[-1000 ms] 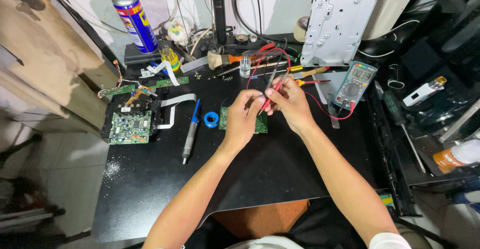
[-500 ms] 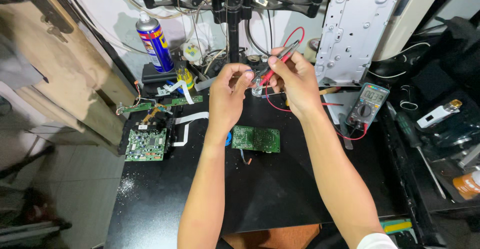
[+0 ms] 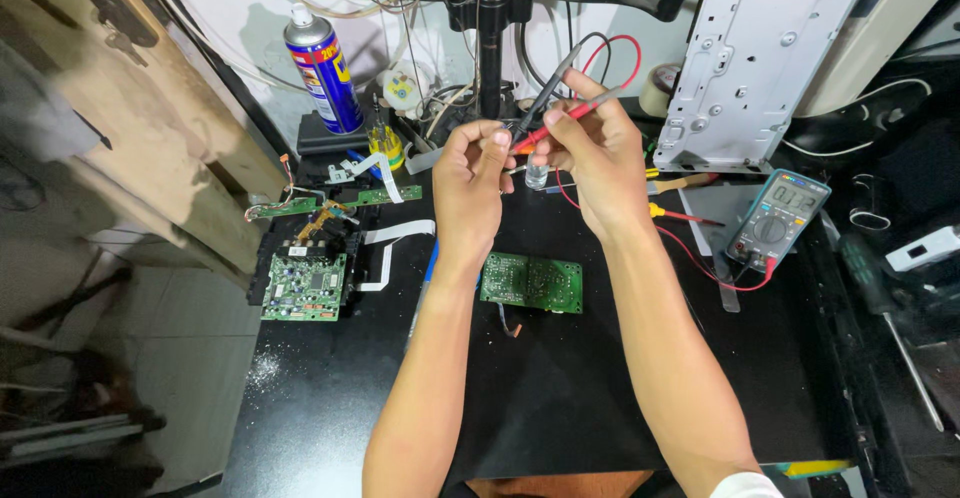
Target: The person repairs circuit boards by stripping wires with a pair of pliers, testing components with a multimeter, and soldering parts onto the boards using a soldering iron.
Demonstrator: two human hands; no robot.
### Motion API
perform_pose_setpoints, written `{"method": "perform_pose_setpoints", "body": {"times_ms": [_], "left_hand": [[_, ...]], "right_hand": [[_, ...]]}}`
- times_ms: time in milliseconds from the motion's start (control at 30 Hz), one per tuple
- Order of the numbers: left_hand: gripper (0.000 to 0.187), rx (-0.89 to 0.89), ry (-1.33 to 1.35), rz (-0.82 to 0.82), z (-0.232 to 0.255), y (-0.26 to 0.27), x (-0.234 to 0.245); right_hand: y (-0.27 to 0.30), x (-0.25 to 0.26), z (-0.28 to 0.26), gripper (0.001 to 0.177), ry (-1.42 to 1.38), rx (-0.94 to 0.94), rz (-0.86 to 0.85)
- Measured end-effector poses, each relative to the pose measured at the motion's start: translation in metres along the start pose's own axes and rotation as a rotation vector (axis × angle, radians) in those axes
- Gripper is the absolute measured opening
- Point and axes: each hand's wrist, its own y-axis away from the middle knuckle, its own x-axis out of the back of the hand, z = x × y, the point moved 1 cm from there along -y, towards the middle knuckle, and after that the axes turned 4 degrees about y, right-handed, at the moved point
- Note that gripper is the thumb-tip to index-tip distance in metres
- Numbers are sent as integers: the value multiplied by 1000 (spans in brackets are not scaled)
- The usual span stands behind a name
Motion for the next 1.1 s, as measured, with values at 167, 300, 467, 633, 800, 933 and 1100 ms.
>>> {"method": "perform_pose_setpoints", "body": {"times_ms": [167,300,467,633,800,933,1100], "left_hand": [[18,-27,40,-13,10,2,-8],[19,-65,-91,-43,18,6,-8],[19,-69,-52,-41,21,7,-6],[21,-16,246,-42,21,0,2],[22,230,627,-237,15,3,-1],[22,233,704,-325,10,9,-9],[24,252,654,-292,10,10,-10]], "right_hand": [[-1,12,-3,50,-133,-39,-120],[3,18,-5,38,-137,-123,-224],[5,20,-6,24,-51,-120,-229],[0,26,-1,21,-300,22,-157],[5,25,8,25,-460,35,-109],[9,20,12,27,-487,62,-115],[10,23,13,28,-501,60,-110]]}}
